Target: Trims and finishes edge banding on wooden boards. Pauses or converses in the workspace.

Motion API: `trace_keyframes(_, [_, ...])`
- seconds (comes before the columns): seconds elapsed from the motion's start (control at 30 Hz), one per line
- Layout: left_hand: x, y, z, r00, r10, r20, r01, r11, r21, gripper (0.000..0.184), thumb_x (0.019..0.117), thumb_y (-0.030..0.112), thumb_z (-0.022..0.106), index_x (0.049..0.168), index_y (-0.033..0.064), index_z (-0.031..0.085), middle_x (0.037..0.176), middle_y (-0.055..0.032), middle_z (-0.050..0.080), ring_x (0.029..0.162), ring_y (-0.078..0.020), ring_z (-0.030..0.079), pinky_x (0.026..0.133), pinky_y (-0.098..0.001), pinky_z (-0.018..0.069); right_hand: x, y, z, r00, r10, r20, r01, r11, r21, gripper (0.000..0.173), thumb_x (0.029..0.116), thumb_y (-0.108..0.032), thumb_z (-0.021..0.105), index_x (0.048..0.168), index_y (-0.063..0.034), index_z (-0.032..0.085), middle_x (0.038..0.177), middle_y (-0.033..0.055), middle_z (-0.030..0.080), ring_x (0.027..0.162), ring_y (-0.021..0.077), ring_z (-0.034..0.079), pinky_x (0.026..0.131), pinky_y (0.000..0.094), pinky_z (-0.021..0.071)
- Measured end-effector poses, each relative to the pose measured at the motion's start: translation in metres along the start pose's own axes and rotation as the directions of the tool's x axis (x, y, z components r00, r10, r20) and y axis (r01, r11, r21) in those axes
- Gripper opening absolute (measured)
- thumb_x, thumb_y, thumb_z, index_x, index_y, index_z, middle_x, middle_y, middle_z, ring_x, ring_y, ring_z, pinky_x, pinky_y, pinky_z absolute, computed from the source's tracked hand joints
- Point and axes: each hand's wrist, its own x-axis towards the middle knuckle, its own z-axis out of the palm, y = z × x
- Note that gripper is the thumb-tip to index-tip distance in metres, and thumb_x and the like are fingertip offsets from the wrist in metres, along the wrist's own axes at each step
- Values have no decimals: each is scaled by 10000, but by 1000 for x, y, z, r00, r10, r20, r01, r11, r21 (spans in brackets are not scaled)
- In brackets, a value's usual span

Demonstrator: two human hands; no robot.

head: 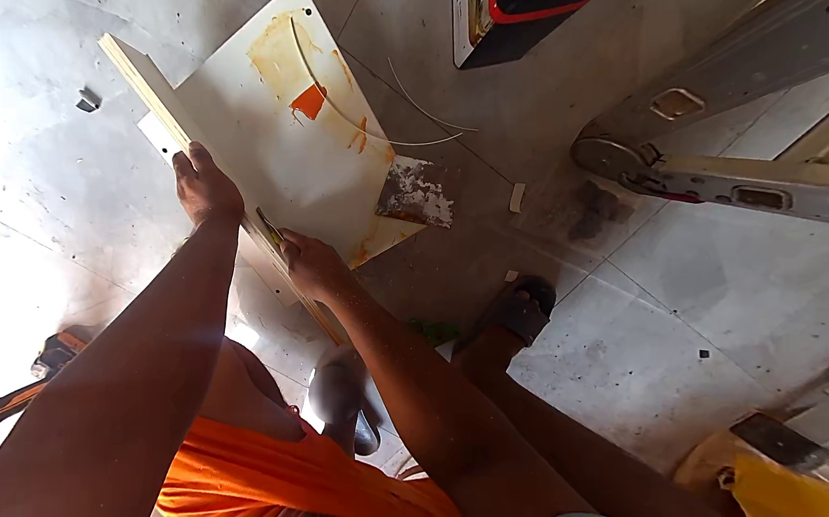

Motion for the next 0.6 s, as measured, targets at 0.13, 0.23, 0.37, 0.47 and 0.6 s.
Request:
trace_keyframes(0.13, [2, -1, 0, 1000, -1, -7, 1, 1000, 7, 559, 1122, 430, 232, 1426, 73, 536, 1449, -152, 571, 1388, -237, 505, 1151, -481, 374, -12, 11, 3, 1000, 7, -10, -7, 1000, 9, 456, 1142, -276, 328, 1557, -165, 481, 1310, 176, 681, 1223, 332, 645, 1019, 558, 495])
trace_keyframes(0.23, [3, -3, 1, 1000, 11, -9, -11, 1000, 2, 555, 1122, 428, 229, 1411, 78, 547, 1432, -150, 583, 1372, -235, 521, 1138, -482, 387, -28, 21, 8, 999, 21, -36, -21, 1000, -8, 450, 1143, -296, 337, 1549, -177, 491, 1229, 186, 702, 1110, 339, 681, 923, 556, 535])
trace_keyframes(0.37, [4, -2, 1, 1000, 10, -1, -10, 1000, 21, 570, 1123, 425, 227, 1436, 57, 529, 1446, -174, 574, 1386, -273, 513, 1142, -506, 386, -41, 37, 6, 999, 43, 7, -43, 999, -13, 447, 1142, -307, 339, 1550, -200, 489, 1239, 173, 696, 1143, 327, 664, 976, 554, 508])
trace_keyframes(0.47, [17, 7, 0, 1000, 19, -5, -19, 997, 77, 595, 1125, 438, 191, 1397, 51, 552, 1414, -188, 593, 1361, -307, 535, 1113, -545, 409, -58, 53, -3, 1000, 0, 24, 1, 1000, -21, 453, 1142, -306, 335, 1549, -179, 487, 1276, 175, 681, 1187, 303, 648, 1038, 518, 485])
trace_keyframes(0.6, [57, 41, -7, 999, 9, 31, -12, 996, 94, 637, 1120, 454, 137, 1477, 46, 474, 1454, -227, 551, 1364, -360, 530, 1085, -591, 429, -75, 60, -19, 1000, 13, -27, -15, 999, -51, 469, 1142, -322, 326, 1571, -189, 459, 1334, 149, 667, 1233, 261, 633, 1080, 468, 458])
